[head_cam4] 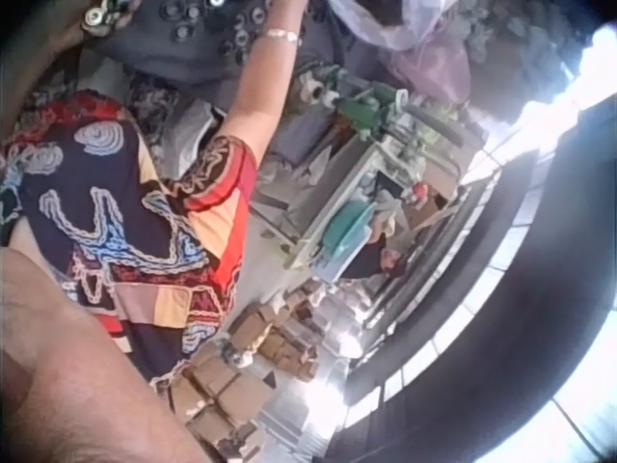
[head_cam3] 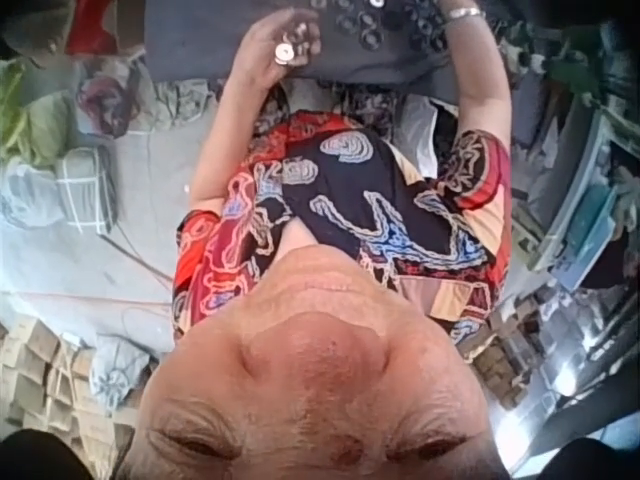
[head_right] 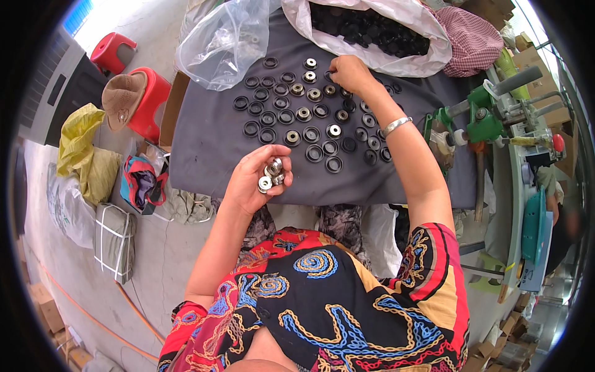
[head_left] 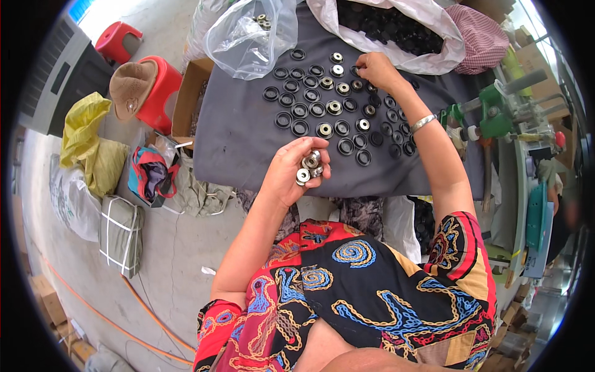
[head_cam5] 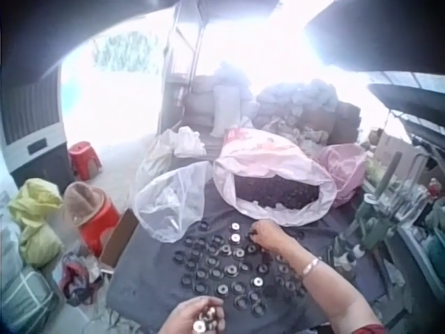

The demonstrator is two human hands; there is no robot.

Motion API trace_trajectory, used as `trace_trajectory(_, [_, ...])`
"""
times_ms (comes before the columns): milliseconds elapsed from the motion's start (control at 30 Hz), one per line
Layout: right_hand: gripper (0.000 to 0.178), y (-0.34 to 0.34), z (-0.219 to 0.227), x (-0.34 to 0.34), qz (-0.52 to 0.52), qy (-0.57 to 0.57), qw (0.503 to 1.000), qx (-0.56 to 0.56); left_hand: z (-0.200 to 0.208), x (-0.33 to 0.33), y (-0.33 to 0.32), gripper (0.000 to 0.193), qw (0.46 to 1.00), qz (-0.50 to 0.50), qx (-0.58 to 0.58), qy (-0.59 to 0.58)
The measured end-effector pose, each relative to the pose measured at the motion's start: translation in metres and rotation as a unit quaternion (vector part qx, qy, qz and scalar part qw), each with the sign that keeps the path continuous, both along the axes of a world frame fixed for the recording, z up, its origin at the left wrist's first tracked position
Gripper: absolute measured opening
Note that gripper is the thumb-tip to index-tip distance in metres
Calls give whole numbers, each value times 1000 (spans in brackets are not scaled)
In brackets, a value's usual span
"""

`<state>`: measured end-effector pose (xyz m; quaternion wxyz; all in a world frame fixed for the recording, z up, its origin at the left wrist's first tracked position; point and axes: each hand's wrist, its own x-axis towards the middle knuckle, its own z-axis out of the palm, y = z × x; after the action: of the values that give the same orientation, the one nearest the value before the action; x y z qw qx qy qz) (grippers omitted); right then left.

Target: The person assembles small metal rings onto black plastic bases by securing them with a rubber mallet.

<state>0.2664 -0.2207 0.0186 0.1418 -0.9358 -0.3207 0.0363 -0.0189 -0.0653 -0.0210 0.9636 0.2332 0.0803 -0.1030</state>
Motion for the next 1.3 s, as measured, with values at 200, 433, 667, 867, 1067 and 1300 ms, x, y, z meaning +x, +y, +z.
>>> trace_trajectory(200, [21, 7, 3, -1, 23, -44, 998, -47, -3, 0, 1, 33, 1000, -2, 11, 6])
trace_trajectory(433, [19, 16, 24, -48, 70, -202, 973, -84, -8, 8, 0, 47, 1000, 5, -25, 18])
trace_trajectory(667, [15, 25, 36, -193, 321, -34, 945, 56, 0, 9, -4, 44, 998, 11, 35, 45])
trace_trajectory(867, [16, 23, 28, -207, 288, -40, 955, 56, -2, 8, -8, 32, 994, 54, 61, 77])
trace_trajectory(1067, [9, 21, 25, -190, 160, 90, 962, 202, -13, 11, -6, 29, 998, 9, 58, 0])
trace_trajectory(1300, [14, 13, 28, -191, 200, 89, 961, 170, -13, 9, -11, 20, 997, 51, 56, 15])
